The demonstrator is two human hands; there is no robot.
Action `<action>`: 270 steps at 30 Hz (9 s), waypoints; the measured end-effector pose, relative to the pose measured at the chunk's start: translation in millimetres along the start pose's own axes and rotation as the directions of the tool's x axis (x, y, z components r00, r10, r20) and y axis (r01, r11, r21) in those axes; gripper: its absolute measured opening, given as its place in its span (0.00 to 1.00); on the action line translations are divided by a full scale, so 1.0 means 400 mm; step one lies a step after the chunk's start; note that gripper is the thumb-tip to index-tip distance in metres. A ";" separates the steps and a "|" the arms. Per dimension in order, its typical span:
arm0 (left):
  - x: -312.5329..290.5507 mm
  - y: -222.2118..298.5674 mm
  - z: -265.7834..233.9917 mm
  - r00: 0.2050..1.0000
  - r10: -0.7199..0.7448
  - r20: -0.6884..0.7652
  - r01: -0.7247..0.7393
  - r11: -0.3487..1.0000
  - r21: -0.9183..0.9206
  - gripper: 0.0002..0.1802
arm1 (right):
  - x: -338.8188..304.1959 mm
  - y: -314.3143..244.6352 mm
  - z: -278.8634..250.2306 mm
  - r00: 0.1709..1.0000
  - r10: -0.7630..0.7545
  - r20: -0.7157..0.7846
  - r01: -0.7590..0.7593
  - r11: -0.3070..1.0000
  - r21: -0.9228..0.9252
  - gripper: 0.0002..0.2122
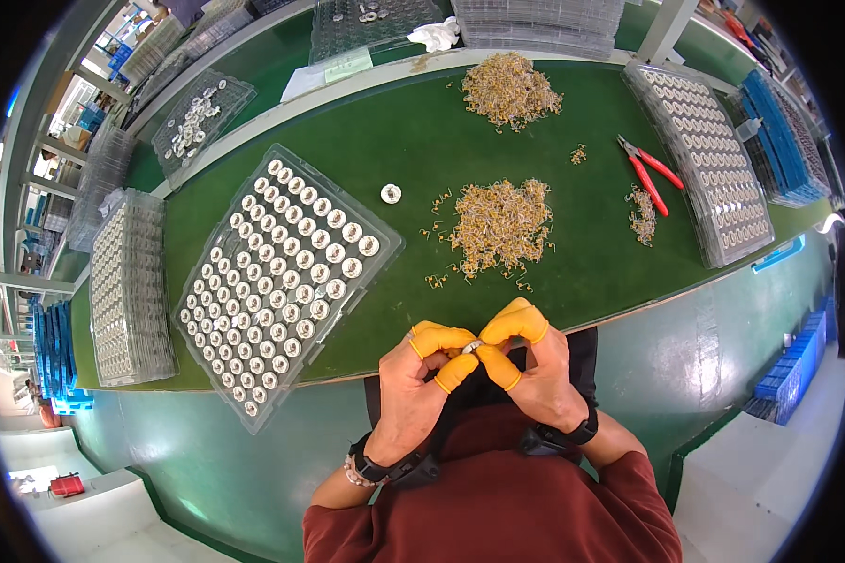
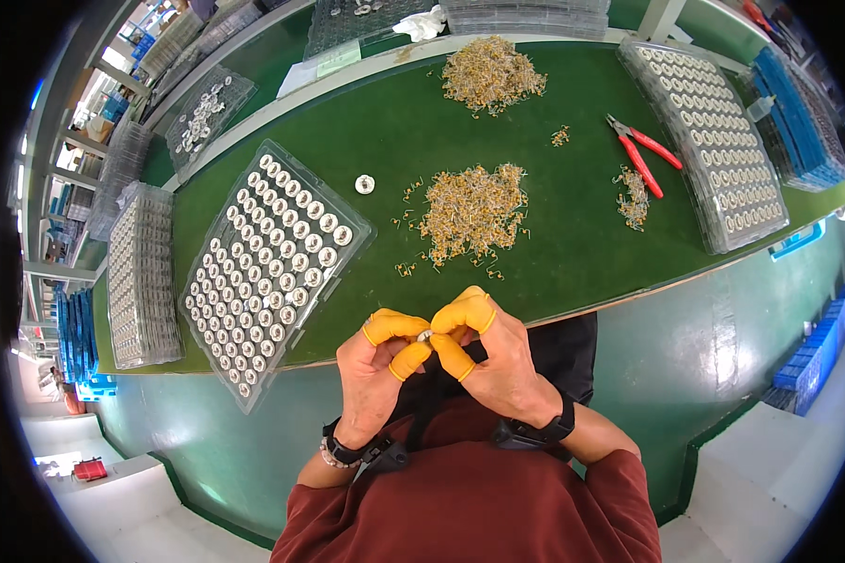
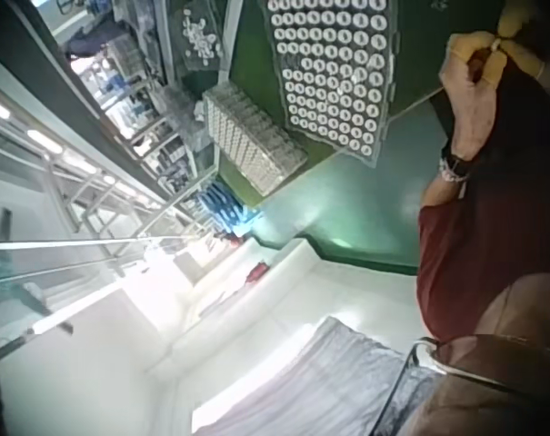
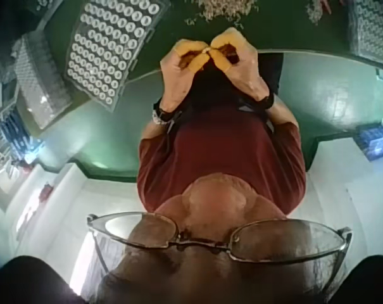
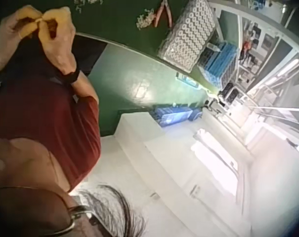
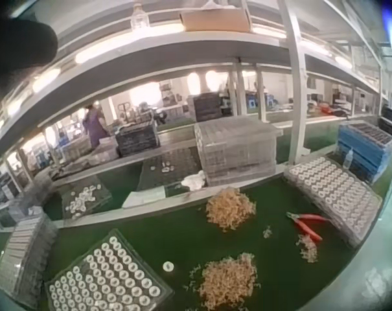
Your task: Manually assembling small electronic components by inserting pins into circular bases.
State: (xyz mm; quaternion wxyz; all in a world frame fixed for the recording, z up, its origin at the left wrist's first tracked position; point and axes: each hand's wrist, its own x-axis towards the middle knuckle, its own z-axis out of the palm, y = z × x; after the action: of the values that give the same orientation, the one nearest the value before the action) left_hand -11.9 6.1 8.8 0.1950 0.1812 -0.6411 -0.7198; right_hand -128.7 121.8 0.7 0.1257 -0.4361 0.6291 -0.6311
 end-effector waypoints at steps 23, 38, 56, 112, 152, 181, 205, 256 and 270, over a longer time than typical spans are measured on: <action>0.016 -0.031 -0.009 0.996 -0.067 -0.066 0.052 0.975 -0.214 0.12 | 0.040 0.047 -0.102 0.997 0.054 -0.050 -0.073 0.629 -0.774 0.09; 0.016 -0.026 0.003 0.996 -0.087 -0.012 0.081 0.968 -0.237 0.12 | 0.029 0.042 -0.101 0.983 0.009 0.183 0.136 0.635 -0.760 0.06; 0.016 -0.034 -0.003 0.994 -0.103 -0.030 0.094 0.971 -0.221 0.12 | 0.027 0.032 -0.121 0.992 -0.024 0.128 0.110 0.673 -0.732 0.08; 0.023 -0.049 0.009 0.986 -0.168 -0.016 0.156 0.942 -0.296 0.13 | 0.048 0.051 -0.094 0.983 -0.088 0.158 0.180 0.590 -0.787 0.06; 0.008 -0.042 0.011 0.971 -0.234 0.053 0.239 0.927 -0.289 0.09 | 0.005 0.008 -0.047 0.950 0.301 0.088 -0.309 0.946 0.101 0.08; 0.006 -0.046 0.013 0.970 -0.240 0.046 0.243 0.920 -0.309 0.08 | -0.004 0.033 -0.018 0.956 -0.293 0.032 0.283 0.882 -0.378 0.12; -0.007 -0.049 0.014 0.997 -0.079 -0.017 0.080 0.993 0.090 0.12 | 0.010 0.001 -0.045 0.971 0.173 0.167 -0.170 0.985 -0.034 0.12; -0.021 0.050 -0.148 0.968 -0.073 -0.239 0.067 0.997 -0.034 0.11 | 0.049 0.025 -0.109 0.999 0.015 0.044 0.022 0.680 -0.733 0.09; 0.071 0.155 -0.486 0.770 0.185 -0.610 0.252 0.791 0.558 0.09 | 0.076 0.026 -0.154 0.947 0.040 0.320 0.232 0.604 -0.763 0.06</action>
State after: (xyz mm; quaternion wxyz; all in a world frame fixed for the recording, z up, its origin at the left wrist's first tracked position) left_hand 66.0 -180.6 48.4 0.3171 0.4787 -0.7296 -0.3715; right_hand -194.1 140.5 13.6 -0.0192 -0.5718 0.7906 -0.2184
